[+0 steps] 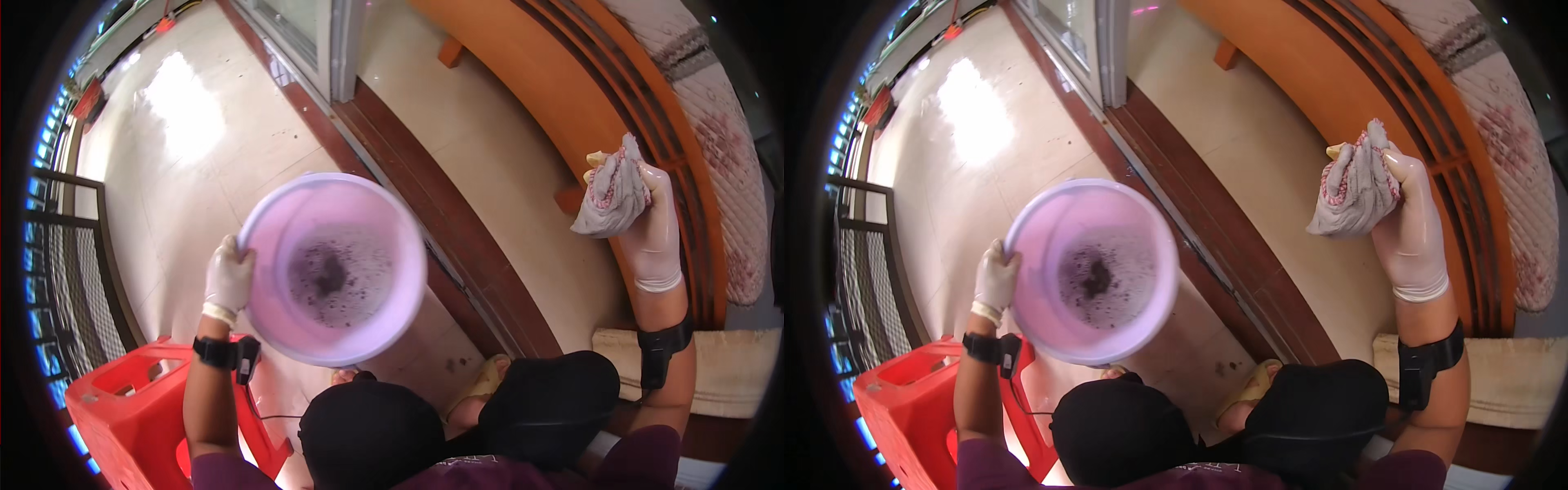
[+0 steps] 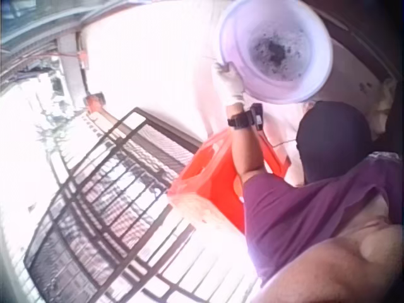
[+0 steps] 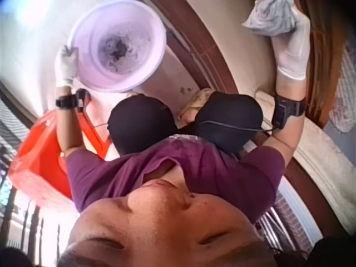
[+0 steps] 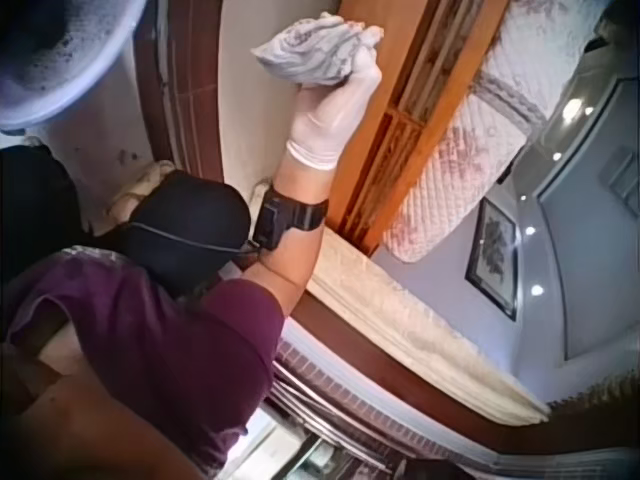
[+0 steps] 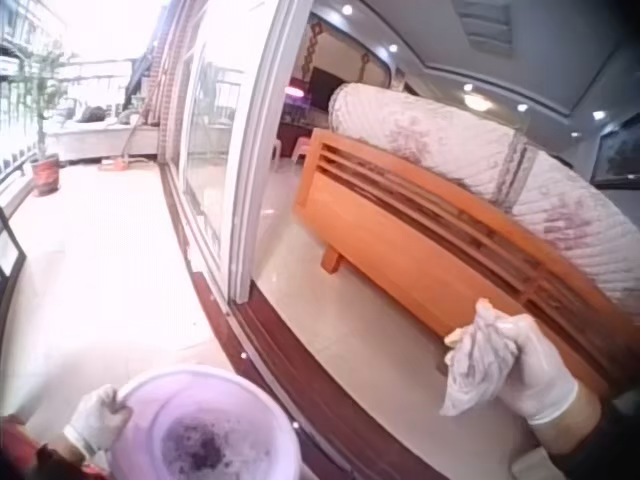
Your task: Cleaning the tracks of a sliding glass door with a cloth and soapy water.
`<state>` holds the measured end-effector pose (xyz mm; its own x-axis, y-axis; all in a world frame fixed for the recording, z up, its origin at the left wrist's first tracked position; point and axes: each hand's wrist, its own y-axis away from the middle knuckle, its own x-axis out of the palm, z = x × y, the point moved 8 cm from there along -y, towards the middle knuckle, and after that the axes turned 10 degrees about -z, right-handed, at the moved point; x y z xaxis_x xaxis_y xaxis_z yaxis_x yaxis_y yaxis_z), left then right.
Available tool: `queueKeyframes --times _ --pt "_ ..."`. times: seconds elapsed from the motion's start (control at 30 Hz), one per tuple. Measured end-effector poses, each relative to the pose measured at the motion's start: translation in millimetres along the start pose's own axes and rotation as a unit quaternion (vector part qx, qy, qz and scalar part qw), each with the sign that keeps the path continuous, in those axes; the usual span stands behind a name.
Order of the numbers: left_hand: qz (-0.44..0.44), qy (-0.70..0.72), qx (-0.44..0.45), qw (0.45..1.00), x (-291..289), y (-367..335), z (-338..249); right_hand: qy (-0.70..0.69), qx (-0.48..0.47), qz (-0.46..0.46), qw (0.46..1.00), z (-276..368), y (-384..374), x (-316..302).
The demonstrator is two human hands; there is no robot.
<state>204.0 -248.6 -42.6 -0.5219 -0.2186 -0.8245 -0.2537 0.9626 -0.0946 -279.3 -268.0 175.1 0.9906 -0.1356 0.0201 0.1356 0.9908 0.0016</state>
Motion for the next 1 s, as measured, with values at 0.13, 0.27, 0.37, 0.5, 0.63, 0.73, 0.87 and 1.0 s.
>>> queueKeyframes --times 0.13,0.27,0.37,0.5,0.63,0.73,0.87,1.0 --pt "-0.057 0.027 -0.061 0.996 -10.8 -7.0 56.4 -0.055 0.027 -0.066 0.996 14.0 4.8 -39.6" --pt "-0.123 0.152 -0.166 0.966 -30.2 1.9 120.0 0.011 0.027 -0.144 0.989 40.5 20.8 -111.1" --pt "-0.171 0.18 -0.198 0.948 -56.6 14.7 159.5 0.09 -0.012 -0.245 0.965 74.2 46.5 -172.5" --pt "-0.175 0.216 -0.209 0.938 -50.3 8.4 160.0 0.251 -0.087 -0.383 0.885 180.0 100.9 -287.6" --pt "-0.164 0.222 -0.235 0.932 -42.0 16.7 174.8 0.668 -0.033 -0.263 0.695 251.4 109.9 -289.5" --pt "-0.157 0.201 -0.237 0.938 -40.9 16.5 167.4 0.661 -0.087 -0.325 0.671 238.5 145.2 -429.1" --pt "-0.165 0.099 -0.189 0.963 -45.9 -1.9 151.3 0.417 -0.001 -0.183 0.89 77.7 114.5 -281.1" --pt "-0.134 0.073 -0.185 0.971 -59.1 2.2 220.8 0.325 0.066 -0.074 0.941 -41.9 74.9 -204.2"
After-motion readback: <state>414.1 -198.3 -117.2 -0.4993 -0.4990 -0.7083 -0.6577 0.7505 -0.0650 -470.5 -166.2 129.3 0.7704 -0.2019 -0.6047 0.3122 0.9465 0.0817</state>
